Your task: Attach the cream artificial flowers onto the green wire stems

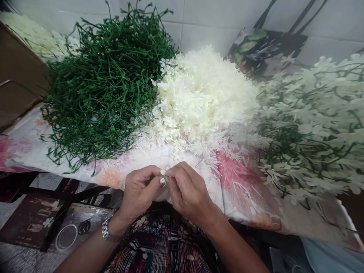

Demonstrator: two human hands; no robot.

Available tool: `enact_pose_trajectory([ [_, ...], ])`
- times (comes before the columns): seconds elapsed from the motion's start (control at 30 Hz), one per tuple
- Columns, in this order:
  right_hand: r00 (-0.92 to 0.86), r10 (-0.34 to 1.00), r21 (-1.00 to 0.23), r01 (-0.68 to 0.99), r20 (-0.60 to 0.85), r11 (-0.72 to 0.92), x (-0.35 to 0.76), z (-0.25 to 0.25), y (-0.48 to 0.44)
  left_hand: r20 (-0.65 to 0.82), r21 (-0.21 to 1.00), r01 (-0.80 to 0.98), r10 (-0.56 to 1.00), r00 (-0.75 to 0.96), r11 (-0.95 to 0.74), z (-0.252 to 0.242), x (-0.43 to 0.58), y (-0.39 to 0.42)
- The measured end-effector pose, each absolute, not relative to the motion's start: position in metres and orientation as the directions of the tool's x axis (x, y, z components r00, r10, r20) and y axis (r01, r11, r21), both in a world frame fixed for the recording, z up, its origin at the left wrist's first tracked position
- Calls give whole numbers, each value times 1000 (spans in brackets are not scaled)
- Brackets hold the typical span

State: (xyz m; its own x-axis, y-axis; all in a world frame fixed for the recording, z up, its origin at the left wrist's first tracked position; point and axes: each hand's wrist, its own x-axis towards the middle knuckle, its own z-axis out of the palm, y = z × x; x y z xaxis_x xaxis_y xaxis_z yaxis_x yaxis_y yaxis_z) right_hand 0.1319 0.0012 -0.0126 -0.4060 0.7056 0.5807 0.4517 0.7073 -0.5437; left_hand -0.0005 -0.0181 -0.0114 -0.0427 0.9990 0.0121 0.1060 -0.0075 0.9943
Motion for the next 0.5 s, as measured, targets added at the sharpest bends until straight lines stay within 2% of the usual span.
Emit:
enact_pose_trajectory([
  [0.1, -408, 687, -517, 457, 601, 724, 131, -12, 1, -2, 996, 87, 999, -45, 6, -12, -1, -18],
  [0.2, -411, 707, -557, 436, 575, 707, 135, -9, 1, -41, 999, 15, 999, -10, 41, -12, -3, -17],
  [0.3, -407, 743, -609, 426, 531, 669, 143, -2, 3, -124, 981, -158, 992, -36, 117, -10, -2, -12],
  [0.37, -370, 748, -599, 448, 551, 664, 148, 2, 5, -176, 942, -306, 980, -96, 139, -9, 0, -6],
  [0.5, -322, 735, -566, 481, 596, 670, 155, 4, 6, -207, 858, -505, 963, -175, 93, -3, 3, 12],
])
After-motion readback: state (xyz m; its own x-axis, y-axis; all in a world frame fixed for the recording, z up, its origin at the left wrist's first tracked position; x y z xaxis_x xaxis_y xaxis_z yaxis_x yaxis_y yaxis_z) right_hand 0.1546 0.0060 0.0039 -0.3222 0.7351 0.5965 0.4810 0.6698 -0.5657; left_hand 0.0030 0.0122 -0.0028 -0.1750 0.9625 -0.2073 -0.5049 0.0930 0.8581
